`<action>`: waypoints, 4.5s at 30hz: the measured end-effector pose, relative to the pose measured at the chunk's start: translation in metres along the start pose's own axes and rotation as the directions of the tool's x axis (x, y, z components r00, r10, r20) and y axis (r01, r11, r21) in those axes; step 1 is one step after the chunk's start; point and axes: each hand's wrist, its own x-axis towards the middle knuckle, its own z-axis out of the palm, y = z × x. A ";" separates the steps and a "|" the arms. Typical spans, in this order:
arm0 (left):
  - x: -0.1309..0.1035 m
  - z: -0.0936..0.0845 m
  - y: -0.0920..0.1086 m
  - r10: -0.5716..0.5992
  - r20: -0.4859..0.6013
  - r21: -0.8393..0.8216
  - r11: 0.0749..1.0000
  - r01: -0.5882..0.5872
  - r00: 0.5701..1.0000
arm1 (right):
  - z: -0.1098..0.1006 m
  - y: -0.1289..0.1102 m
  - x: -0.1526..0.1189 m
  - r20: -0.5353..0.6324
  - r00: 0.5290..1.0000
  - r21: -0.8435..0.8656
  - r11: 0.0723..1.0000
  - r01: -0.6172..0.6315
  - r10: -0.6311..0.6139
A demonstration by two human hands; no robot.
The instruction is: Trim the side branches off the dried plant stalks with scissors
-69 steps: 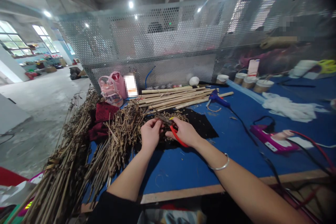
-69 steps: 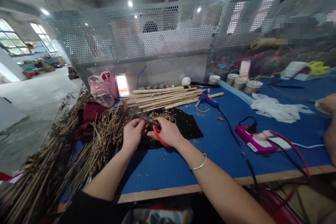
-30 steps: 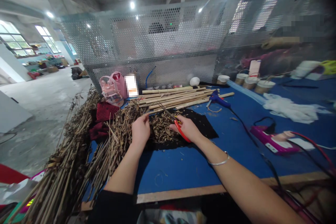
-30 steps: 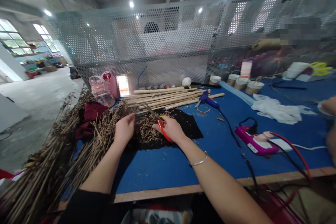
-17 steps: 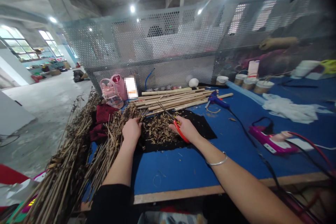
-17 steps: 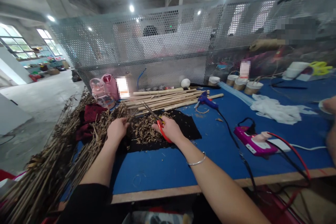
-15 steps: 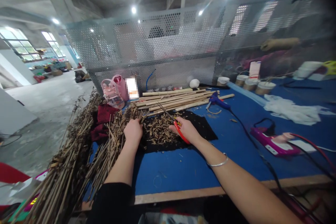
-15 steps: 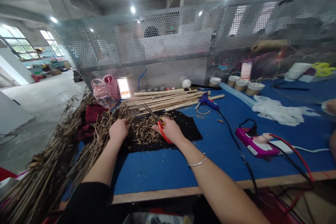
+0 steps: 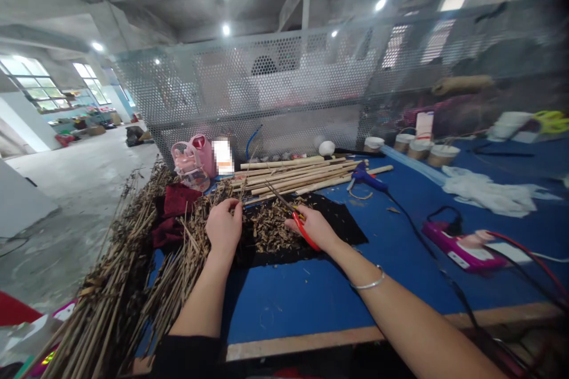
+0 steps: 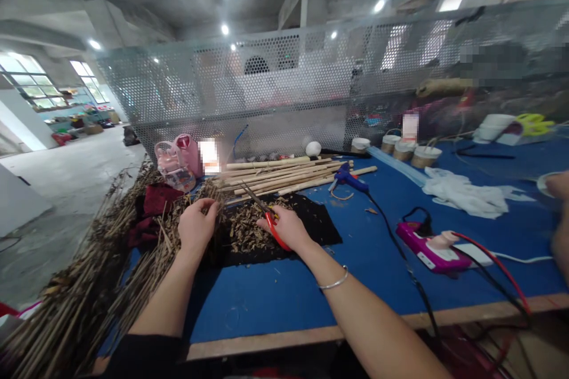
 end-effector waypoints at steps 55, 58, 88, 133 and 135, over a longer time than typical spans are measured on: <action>-0.050 0.014 0.057 0.279 0.905 -0.324 -0.042 0.945 0.323 | 0.001 -0.016 0.005 -0.070 0.973 0.895 0.445 -0.036 0.220; -0.056 0.016 0.059 0.288 0.869 -0.444 0.094 0.891 0.402 | -0.005 -0.017 0.004 -0.165 0.954 0.886 0.463 0.032 0.251; -0.042 0.008 0.044 0.262 0.414 -0.741 0.653 0.155 0.872 | -0.012 -0.005 0.015 -0.154 0.883 0.972 0.231 0.053 0.444; -0.024 -0.075 0.068 0.049 0.072 -0.892 0.450 0.042 0.996 | -0.011 -0.003 0.009 0.039 0.987 0.894 0.436 -0.104 0.156; -0.010 -0.060 0.070 0.118 0.377 -0.889 0.325 0.323 0.919 | -0.011 -0.005 0.006 0.028 0.991 0.838 0.538 -0.094 0.129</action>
